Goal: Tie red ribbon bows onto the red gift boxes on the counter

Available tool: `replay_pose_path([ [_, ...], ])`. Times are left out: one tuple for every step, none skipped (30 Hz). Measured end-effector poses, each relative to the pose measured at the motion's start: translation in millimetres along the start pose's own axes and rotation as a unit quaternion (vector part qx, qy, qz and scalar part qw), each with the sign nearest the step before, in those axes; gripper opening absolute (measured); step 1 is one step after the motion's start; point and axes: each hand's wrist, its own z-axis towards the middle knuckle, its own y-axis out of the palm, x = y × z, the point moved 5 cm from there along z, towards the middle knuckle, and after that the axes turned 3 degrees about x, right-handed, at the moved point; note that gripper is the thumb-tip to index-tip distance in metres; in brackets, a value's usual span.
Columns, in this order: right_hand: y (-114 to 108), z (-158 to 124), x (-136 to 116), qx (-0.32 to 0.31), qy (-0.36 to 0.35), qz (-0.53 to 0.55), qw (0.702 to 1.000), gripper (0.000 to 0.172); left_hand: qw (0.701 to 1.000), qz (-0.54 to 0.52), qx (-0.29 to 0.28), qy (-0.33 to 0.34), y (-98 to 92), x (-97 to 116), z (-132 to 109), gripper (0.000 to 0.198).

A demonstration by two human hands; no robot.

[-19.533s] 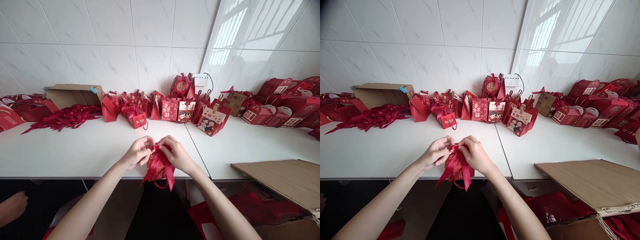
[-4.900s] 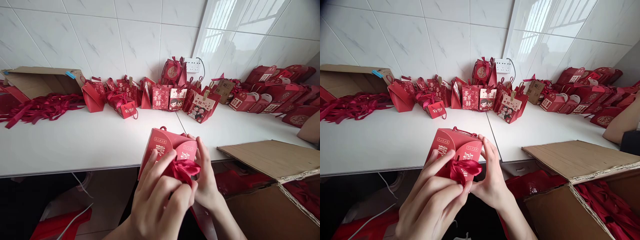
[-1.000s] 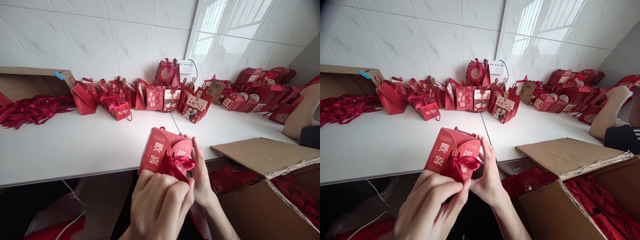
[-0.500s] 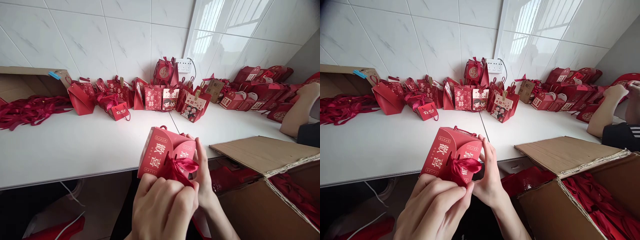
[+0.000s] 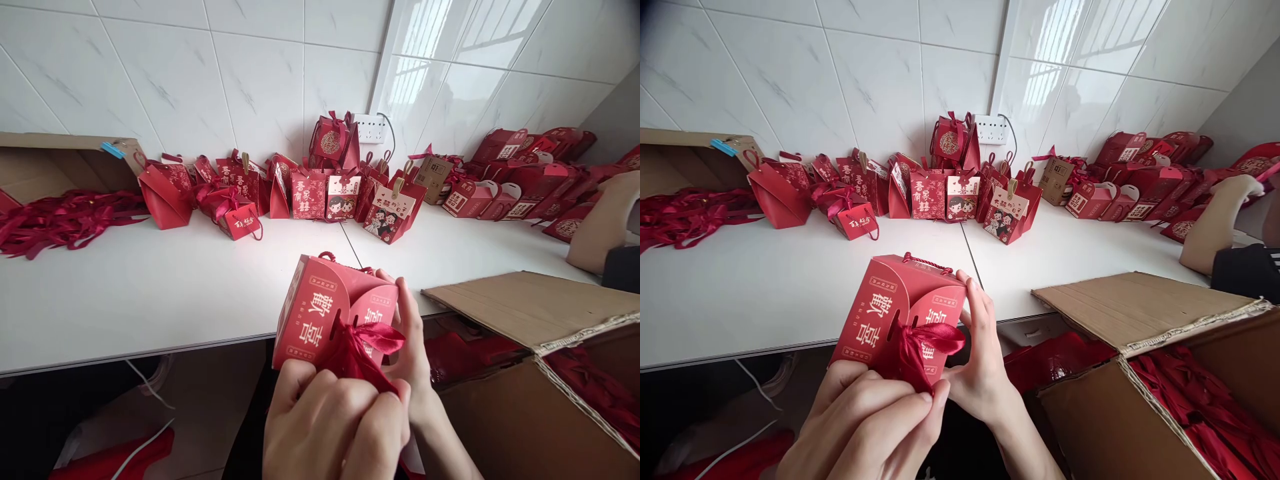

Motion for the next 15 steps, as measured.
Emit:
replay_pose_path([
  [-0.2,0.0,-0.6,0.001,-0.001,-0.002,1.0,0.095,1.0,0.0,0.0,0.0,-0.5,0.2,0.5,0.019],
  [-0.3,0.1,-1.2,0.001,-0.001,-0.005,1.0,0.095,1.0,-0.001,0.001,-0.001,-1.0,0.5,1.0,0.019],
  [-0.4,0.1,-1.7,0.001,-0.002,-0.01,1.0,0.096,1.0,0.0,0.002,-0.004,-1.4,0.5,1.4,0.02],
  [-0.4,0.2,-2.2,0.0,-0.003,-0.014,1.0,0.097,1.0,0.0,0.003,-0.009,-1.8,0.5,1.8,0.02],
  [-0.4,0.3,-2.5,0.0,-0.004,-0.018,1.0,0.099,1.0,-0.002,0.004,-0.011,-2.1,0.7,2.0,0.021],
  [-0.5,0.4,-2.7,0.0,-0.004,-0.02,1.0,0.1,1.0,-0.003,0.006,-0.013,-2.4,0.8,2.2,0.021],
  [-0.6,0.5,-2.7,0.001,-0.003,-0.02,1.0,0.101,1.0,-0.003,0.006,-0.014,-2.6,0.7,2.4,0.021],
  [-0.7,0.6,-2.6,0.001,-0.001,-0.018,1.0,0.101,1.0,-0.003,0.006,-0.016,-3.0,0.6,2.6,0.021],
  [-0.8,0.7,-2.5,0.003,-0.001,-0.015,1.0,0.1,1.0,-0.003,0.005,-0.016,-3.1,0.5,2.8,0.021],
  [-1.0,0.7,-2.6,0.004,-0.001,-0.01,1.0,0.099,1.0,-0.003,0.002,-0.016,-3.2,0.3,3.0,0.021],
  [-0.9,0.8,-2.9,0.004,-0.002,-0.006,1.0,0.098,1.0,-0.001,0.0,-0.016,-3.4,0.2,3.2,0.021],
  [-0.9,0.9,-3.2,0.003,-0.003,-0.003,1.0,0.097,1.0,0.0,-0.002,-0.014,-3.4,0.2,3.5,0.021],
  [-0.7,0.9,-3.4,0.001,-0.003,-0.002,1.0,0.097,1.0,-0.001,-0.003,-0.012,-3.4,0.4,3.6,0.021],
  [-0.6,1.0,-3.6,-0.001,-0.002,-0.004,1.0,0.098,1.0,-0.001,-0.003,-0.011,-3.4,0.7,3.7,0.021],
  [-0.7,1.1,-3.8,-0.001,-0.001,-0.009,1.0,0.099,1.0,0.0,0.0,-0.011,-3.4,0.8,3.7,0.021],
])
